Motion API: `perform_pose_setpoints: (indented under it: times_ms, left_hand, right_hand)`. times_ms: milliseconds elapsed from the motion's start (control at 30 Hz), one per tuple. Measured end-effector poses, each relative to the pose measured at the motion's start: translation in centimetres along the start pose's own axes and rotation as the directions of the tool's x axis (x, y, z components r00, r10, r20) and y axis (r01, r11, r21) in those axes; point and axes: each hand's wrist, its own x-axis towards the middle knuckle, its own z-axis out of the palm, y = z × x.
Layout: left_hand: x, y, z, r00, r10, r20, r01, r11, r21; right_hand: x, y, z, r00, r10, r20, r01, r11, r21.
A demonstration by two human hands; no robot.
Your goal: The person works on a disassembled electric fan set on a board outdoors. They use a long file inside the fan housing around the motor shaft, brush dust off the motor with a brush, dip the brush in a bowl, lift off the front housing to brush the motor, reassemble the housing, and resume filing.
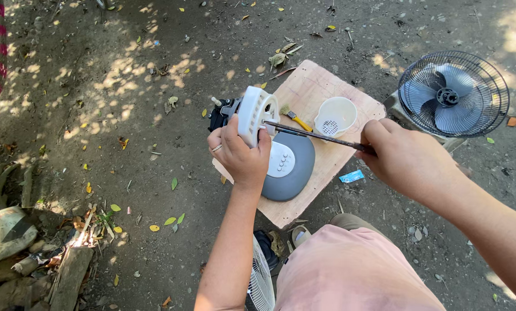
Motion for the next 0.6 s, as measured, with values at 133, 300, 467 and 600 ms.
perform_pose_setpoints:
  times_ms: [133, 300, 467, 600]
  left_hand:
    - [0.1, -0.1, 0.0, 1.0, 0.008, -0.007, -0.008, 1.0, -0.008]
    - [-0.1, -0.2, 0.3, 1.0, -0.013, -0.011, 0.013, 1.0, -0.013]
    - [0.1, -0.2, 0.3, 1.0, -0.023, -0.013, 0.023, 1.0, -0.01]
    - [0.5, 0.0, -0.2, 0.998, -0.049, 0.036, 0.048, 0.998, 0.043]
  right_hand:
    - [-0.2, -0.3, -0.1, 0.997, -0.048, -0.068, 0.035, 0.983, -0.18]
    - [0.5, 0.2, 0.2, 0.996, -0.086, -0.039, 0.08, 0.987, -0.141]
    - [3.1, 1.0, 0.8, 0.971, -0.114, 0.208, 0.065, 0.972, 0.227]
    - [4.7, 2.1, 0.3, 0.873, 0.035, 0.486, -0.25, 0.889, 0.384]
